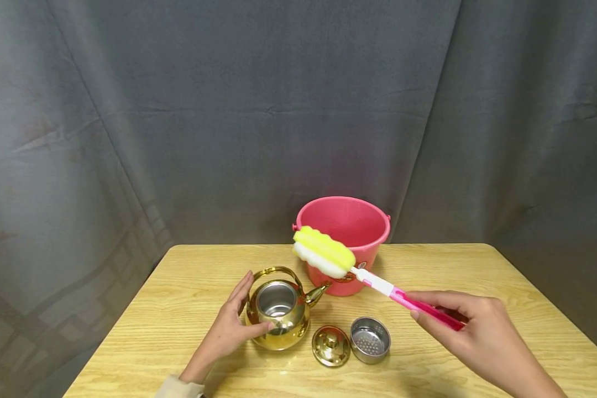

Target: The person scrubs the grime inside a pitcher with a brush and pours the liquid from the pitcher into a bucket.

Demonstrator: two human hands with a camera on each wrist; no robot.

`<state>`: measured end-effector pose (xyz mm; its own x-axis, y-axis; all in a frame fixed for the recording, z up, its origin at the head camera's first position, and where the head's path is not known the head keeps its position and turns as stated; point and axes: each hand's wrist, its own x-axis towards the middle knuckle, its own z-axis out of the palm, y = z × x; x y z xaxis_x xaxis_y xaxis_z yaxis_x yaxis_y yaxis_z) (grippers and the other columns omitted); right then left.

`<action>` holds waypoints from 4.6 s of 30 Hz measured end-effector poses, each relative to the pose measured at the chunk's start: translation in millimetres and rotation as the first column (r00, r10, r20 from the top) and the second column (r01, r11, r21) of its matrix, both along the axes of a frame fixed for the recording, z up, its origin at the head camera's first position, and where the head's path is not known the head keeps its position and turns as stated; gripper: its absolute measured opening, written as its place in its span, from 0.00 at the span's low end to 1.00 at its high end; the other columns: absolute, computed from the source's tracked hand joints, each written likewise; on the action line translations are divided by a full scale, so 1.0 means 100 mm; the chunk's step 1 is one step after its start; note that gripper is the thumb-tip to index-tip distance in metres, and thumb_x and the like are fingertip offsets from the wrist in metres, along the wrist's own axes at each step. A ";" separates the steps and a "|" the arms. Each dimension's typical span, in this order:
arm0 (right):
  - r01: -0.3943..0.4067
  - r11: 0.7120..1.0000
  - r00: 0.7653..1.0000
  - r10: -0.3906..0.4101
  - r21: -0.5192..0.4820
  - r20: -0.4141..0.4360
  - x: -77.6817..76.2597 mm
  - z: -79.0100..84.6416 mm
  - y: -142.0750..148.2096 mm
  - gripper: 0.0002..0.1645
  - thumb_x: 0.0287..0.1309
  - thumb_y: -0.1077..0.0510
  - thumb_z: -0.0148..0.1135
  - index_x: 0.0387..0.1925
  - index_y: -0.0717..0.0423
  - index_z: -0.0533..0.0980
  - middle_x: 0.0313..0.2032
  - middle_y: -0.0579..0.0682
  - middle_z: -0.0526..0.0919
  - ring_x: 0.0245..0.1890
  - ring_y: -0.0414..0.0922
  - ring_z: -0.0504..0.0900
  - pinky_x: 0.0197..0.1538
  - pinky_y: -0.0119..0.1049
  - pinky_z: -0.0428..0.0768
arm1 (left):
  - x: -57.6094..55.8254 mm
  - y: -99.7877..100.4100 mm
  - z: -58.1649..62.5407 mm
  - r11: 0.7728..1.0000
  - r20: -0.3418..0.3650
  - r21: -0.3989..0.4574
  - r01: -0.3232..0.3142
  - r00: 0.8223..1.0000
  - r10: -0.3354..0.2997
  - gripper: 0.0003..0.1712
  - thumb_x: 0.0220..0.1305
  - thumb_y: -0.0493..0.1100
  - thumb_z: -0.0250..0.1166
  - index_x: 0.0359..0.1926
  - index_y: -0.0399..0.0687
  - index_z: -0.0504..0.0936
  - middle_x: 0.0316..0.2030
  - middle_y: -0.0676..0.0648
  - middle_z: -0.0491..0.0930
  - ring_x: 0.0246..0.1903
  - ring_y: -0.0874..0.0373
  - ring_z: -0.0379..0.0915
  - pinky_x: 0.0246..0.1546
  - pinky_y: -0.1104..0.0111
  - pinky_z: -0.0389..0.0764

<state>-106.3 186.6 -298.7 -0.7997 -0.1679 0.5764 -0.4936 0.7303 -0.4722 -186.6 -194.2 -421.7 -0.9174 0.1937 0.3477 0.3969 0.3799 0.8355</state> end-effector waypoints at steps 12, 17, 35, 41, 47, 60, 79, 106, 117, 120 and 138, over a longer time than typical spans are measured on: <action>-0.066 0.998 0.998 0.066 0.019 -0.005 -0.08 -0.06 -0.07 0.19 0.40 0.61 0.80 0.37 0.41 0.87 0.29 0.32 0.83 0.16 0.33 0.68 0.15 0.24 0.65 | 0.01 0.00 -0.01 1.000 0.001 0.006 0.001 1.000 -0.001 0.64 0.43 0.48 0.81 0.74 0.37 0.52 0.74 0.44 0.45 0.71 0.43 0.45 0.67 0.57 0.53; -0.089 0.995 0.996 0.089 0.033 0.008 -0.10 -0.07 -0.11 0.20 0.41 0.61 0.79 0.38 0.40 0.87 0.28 0.31 0.82 0.15 0.32 0.66 0.14 0.25 0.66 | 0.01 -0.01 0.00 1.000 -0.005 0.007 0.003 1.000 -0.003 0.63 0.43 0.48 0.80 0.74 0.37 0.52 0.74 0.43 0.45 0.70 0.42 0.45 0.66 0.56 0.53; -0.100 0.993 0.993 0.097 0.059 0.065 -0.19 -0.06 -0.21 0.19 0.40 0.64 0.77 0.36 0.41 0.87 0.28 0.32 0.82 0.15 0.32 0.67 0.15 0.27 0.69 | 0.00 0.00 0.01 1.000 0.007 -0.002 0.006 1.000 -0.006 0.64 0.44 0.49 0.80 0.74 0.38 0.50 0.75 0.44 0.44 0.71 0.43 0.44 0.67 0.57 0.52; -0.102 0.991 0.990 0.094 0.083 0.103 -0.21 -0.05 -0.21 0.19 0.41 0.64 0.76 0.36 0.39 0.87 0.25 0.30 0.80 0.16 0.33 0.67 0.15 0.27 0.69 | 0.01 0.00 0.02 1.000 0.011 -0.002 0.000 1.000 0.000 0.64 0.43 0.48 0.81 0.74 0.37 0.51 0.75 0.44 0.44 0.71 0.43 0.44 0.67 0.57 0.52; -0.162 0.981 0.985 0.153 0.110 0.082 -0.24 -0.04 -0.22 0.19 0.42 0.64 0.75 0.37 0.39 0.87 0.24 0.28 0.79 0.16 0.31 0.67 0.15 0.27 0.69 | 0.02 0.00 0.02 1.000 0.021 0.000 -0.004 1.000 0.004 0.64 0.43 0.49 0.80 0.74 0.38 0.51 0.75 0.45 0.44 0.71 0.43 0.44 0.67 0.57 0.52; -0.246 0.958 0.968 0.233 0.146 0.095 -0.31 0.02 -0.23 0.14 0.44 0.61 0.76 0.36 0.43 0.87 0.26 0.28 0.82 0.18 0.31 0.72 0.17 0.26 0.73 | 0.00 0.00 0.02 1.000 0.013 0.007 0.001 1.000 -0.001 0.64 0.43 0.49 0.81 0.74 0.37 0.52 0.74 0.44 0.45 0.71 0.44 0.44 0.67 0.57 0.52; -0.320 0.920 0.944 0.290 0.226 0.158 -0.43 0.21 -0.30 0.11 0.47 0.59 0.75 0.35 0.44 0.88 0.26 0.28 0.82 0.14 0.29 0.63 0.13 0.25 0.63 | 0.00 0.00 0.02 1.000 0.022 -0.010 -0.011 1.000 0.012 0.64 0.43 0.49 0.80 0.74 0.38 0.51 0.74 0.45 0.45 0.71 0.45 0.44 0.67 0.58 0.52; -0.409 0.795 0.910 0.315 0.448 0.271 -0.70 0.77 -0.66 0.07 0.43 0.60 0.76 0.28 0.48 0.87 0.20 0.33 0.78 0.18 0.34 0.72 0.21 0.29 0.76 | 0.00 0.03 0.03 0.998 0.009 -0.055 -0.022 1.000 0.023 0.65 0.43 0.51 0.80 0.75 0.39 0.50 0.75 0.46 0.44 0.71 0.44 0.44 0.67 0.56 0.53; -0.460 0.743 0.884 0.330 0.486 0.332 -0.82 0.98 -0.80 0.06 0.43 0.60 0.76 0.24 0.45 0.86 0.15 0.32 0.75 0.15 0.34 0.68 0.17 0.30 0.68 | -0.01 0.03 0.02 0.998 0.012 -0.058 -0.025 1.000 0.025 0.63 0.44 0.50 0.80 0.75 0.42 0.51 0.75 0.46 0.45 0.71 0.43 0.44 0.67 0.51 0.53; -0.473 0.717 0.878 0.336 0.512 0.341 -0.86 1.04 -0.86 0.07 0.44 0.60 0.75 0.22 0.43 0.85 0.14 0.32 0.74 0.15 0.34 0.68 0.17 0.30 0.67 | 0.00 0.04 0.02 0.996 0.004 -0.076 -0.036 0.999 0.037 0.64 0.43 0.50 0.80 0.75 0.42 0.50 0.75 0.47 0.45 0.71 0.43 0.45 0.67 0.51 0.53; -0.412 0.639 0.903 0.193 0.649 0.384 -0.99 1.25 -1.18 0.07 0.41 0.57 0.77 0.20 0.43 0.85 0.14 0.37 0.76 0.24 0.43 0.72 0.23 0.35 0.74 | 0.01 0.04 0.05 0.994 0.023 -0.089 -0.059 0.998 0.061 0.65 0.42 0.50 0.80 0.75 0.45 0.50 0.74 0.51 0.44 0.71 0.44 0.44 0.67 0.49 0.52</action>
<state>-205.3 68.2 -173.8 -0.7224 -0.6905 -0.0374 -0.6901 0.7233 -0.0253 -185.6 -189.8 -417.1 -0.9365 0.1673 0.3080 0.3504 0.4752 0.8071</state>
